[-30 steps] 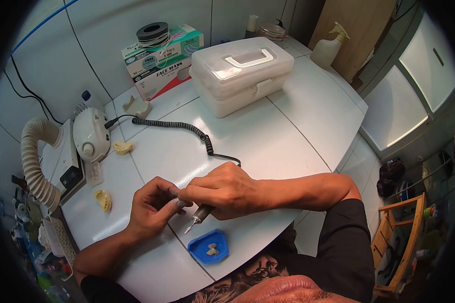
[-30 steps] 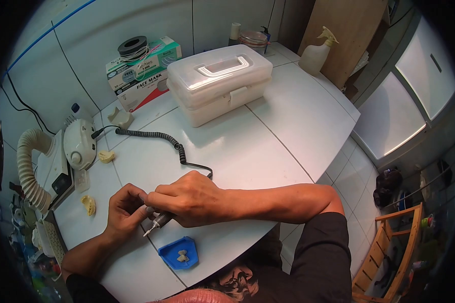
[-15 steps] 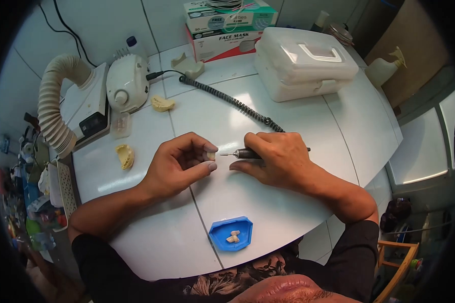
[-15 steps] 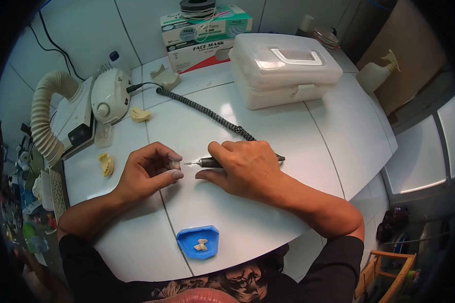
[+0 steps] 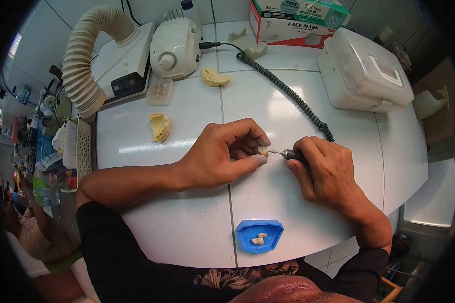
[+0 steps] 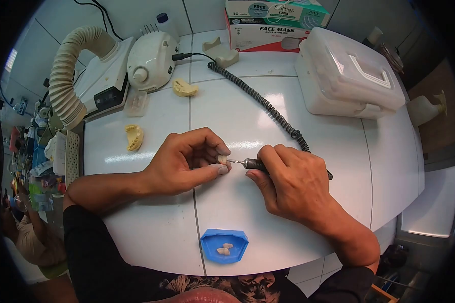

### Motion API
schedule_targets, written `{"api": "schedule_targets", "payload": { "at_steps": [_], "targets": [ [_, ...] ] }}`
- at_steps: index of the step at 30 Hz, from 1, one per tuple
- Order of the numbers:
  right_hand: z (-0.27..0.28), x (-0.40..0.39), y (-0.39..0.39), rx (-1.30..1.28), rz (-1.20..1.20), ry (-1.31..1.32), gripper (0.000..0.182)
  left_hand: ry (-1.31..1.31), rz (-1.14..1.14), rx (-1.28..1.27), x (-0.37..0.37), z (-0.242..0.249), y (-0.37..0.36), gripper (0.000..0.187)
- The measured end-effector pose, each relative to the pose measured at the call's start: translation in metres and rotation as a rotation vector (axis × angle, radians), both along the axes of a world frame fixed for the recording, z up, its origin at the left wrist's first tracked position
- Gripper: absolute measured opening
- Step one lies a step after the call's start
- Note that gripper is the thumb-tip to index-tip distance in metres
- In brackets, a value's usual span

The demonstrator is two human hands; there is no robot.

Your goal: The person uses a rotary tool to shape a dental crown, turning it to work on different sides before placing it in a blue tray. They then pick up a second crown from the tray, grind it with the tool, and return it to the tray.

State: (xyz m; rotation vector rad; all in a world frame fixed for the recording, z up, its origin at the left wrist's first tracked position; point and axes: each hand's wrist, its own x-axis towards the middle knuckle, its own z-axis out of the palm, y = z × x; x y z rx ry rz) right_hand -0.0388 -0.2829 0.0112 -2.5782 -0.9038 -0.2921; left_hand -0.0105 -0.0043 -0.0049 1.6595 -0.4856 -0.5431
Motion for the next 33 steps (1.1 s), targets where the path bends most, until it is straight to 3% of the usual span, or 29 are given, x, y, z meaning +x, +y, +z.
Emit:
{"api": "schedule_targets", "payload": {
  "at_steps": [33],
  "targets": [
    [-0.001,-0.002,0.008,-0.071,0.003,-0.018,0.025,0.022,0.027,0.099,0.0,0.008,-0.002,0.022]
  ]
}}
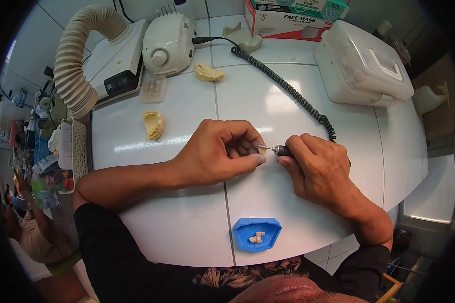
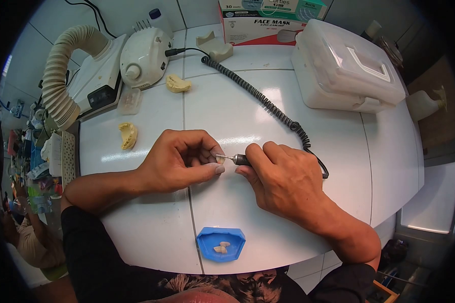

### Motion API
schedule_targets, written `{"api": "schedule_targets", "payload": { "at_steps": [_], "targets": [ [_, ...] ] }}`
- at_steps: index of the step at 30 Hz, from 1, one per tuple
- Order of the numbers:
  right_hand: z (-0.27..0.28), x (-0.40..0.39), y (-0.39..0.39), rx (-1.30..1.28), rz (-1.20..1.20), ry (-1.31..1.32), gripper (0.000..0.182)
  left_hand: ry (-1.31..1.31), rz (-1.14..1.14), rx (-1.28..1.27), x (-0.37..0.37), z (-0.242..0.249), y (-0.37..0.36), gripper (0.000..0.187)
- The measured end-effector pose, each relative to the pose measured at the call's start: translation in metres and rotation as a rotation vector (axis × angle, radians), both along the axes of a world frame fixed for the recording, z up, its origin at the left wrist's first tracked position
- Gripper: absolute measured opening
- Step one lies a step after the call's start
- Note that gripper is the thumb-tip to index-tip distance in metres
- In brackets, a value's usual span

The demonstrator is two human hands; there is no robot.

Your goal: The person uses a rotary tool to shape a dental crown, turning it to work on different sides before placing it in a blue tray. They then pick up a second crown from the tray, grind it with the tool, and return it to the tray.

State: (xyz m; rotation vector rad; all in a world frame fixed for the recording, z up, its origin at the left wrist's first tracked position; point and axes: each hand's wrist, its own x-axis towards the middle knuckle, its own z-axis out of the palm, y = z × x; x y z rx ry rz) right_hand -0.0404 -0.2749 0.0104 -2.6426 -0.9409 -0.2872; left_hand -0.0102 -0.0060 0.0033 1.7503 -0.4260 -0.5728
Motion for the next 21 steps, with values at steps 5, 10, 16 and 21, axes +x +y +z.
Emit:
{"api": "schedule_targets", "payload": {
  "at_steps": [5,10,16,21],
  "targets": [
    [0.0005,0.0003,0.0006,-0.004,0.001,-0.003,0.026,0.023,0.012,-0.015,-0.0005,0.0005,-0.0011,0.023],
    [-0.0002,0.0007,0.0007,-0.012,0.012,-0.006,0.026,0.051,0.007,-0.006,0.0,0.0025,-0.0026,0.024],
    [-0.0003,0.0009,0.0022,-0.014,0.013,-0.015,0.026,0.043,-0.002,0.014,0.0007,0.0001,-0.0033,0.025],
    [-0.0005,0.0009,0.0027,-0.011,0.011,-0.017,0.026,0.027,0.0,0.019,0.0007,-0.0005,-0.004,0.025]
  ]
}}
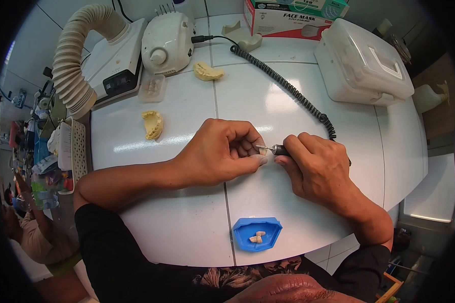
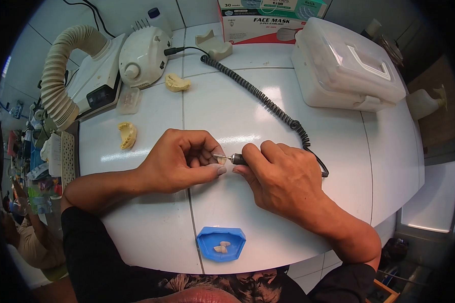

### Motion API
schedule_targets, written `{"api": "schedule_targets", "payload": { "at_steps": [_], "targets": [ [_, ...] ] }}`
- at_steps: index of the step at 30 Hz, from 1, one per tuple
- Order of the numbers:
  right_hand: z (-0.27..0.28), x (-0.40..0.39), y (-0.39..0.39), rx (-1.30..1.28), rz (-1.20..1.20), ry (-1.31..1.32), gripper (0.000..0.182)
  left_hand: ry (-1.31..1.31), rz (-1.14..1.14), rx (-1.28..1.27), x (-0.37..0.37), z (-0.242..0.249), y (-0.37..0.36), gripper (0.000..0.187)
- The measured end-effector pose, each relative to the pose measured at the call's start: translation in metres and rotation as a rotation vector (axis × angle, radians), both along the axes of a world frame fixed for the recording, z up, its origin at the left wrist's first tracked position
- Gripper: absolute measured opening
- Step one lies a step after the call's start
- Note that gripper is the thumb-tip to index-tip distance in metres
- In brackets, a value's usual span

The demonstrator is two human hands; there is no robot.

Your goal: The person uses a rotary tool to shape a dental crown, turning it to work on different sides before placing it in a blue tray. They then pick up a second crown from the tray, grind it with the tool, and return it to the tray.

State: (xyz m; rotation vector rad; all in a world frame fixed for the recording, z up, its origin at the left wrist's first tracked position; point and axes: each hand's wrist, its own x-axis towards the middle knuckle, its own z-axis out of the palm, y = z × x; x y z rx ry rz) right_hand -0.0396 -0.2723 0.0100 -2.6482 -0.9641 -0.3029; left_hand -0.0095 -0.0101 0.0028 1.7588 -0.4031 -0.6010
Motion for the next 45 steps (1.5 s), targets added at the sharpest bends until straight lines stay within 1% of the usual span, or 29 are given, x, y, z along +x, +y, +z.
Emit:
{"api": "schedule_targets", "payload": {
  "at_steps": [15,18,24,30,36,41,45],
  "targets": [
    [0.0,0.0,-0.001,-0.001,0.013,-0.001,0.026,0.025,-0.008,-0.003,0.0,0.005,-0.001,0.026],
    [0.001,0.0,-0.002,-0.001,0.005,0.017,0.026,-0.003,-0.004,0.001,0.0,0.003,0.0,0.025],
    [0.0,0.0,-0.002,0.001,0.009,0.015,0.025,0.033,-0.017,0.007,0.001,0.007,0.0,0.028],
    [0.0,0.0,-0.003,0.014,0.017,0.017,0.026,0.028,-0.017,0.01,0.001,0.004,0.001,0.023],
    [0.0,0.003,-0.009,0.078,0.015,0.037,0.026,-0.017,-0.033,-0.04,0.002,-0.001,0.005,0.022],
    [-0.001,0.005,-0.012,0.097,0.008,0.052,0.027,0.015,-0.036,-0.087,0.004,-0.001,0.006,0.014],
    [0.0,0.005,-0.013,0.063,0.051,0.049,0.027,0.042,-0.076,-0.098,0.007,-0.004,0.009,0.014]
  ]
}}
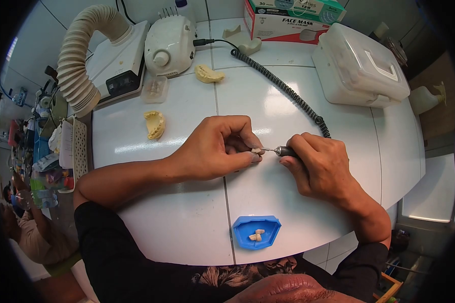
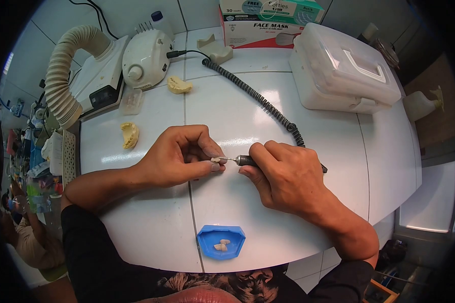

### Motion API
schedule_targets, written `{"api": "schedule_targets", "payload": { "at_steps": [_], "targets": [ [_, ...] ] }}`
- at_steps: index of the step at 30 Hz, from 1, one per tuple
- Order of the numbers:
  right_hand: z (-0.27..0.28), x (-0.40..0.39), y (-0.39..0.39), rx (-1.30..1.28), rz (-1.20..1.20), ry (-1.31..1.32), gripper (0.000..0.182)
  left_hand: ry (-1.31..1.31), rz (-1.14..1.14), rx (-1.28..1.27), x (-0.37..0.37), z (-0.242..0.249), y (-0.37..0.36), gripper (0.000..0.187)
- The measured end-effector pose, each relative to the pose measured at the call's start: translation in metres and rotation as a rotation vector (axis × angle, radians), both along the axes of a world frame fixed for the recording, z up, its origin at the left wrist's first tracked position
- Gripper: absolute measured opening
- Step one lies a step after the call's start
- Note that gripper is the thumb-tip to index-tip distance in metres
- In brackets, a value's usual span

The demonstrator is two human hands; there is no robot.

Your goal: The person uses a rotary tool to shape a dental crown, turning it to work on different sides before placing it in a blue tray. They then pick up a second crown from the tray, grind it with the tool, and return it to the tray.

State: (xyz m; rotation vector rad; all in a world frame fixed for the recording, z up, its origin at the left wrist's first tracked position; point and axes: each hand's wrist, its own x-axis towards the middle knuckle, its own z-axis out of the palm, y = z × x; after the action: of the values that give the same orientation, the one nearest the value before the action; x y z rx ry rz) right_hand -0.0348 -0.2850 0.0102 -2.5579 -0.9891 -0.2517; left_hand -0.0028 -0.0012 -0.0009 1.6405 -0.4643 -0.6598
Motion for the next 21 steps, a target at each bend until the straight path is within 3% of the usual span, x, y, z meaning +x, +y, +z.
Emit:
{"api": "schedule_targets", "payload": {
  "at_steps": [15,21],
  "targets": [
    [0.001,-0.001,0.0,-0.036,-0.009,-0.007,0.026,0.006,-0.02,0.012,0.001,0.006,0.001,0.02],
    [-0.002,0.0,0.0,0.031,-0.029,-0.02,0.025,0.136,0.05,-0.069,-0.001,0.005,0.0,0.022]
  ]
}}
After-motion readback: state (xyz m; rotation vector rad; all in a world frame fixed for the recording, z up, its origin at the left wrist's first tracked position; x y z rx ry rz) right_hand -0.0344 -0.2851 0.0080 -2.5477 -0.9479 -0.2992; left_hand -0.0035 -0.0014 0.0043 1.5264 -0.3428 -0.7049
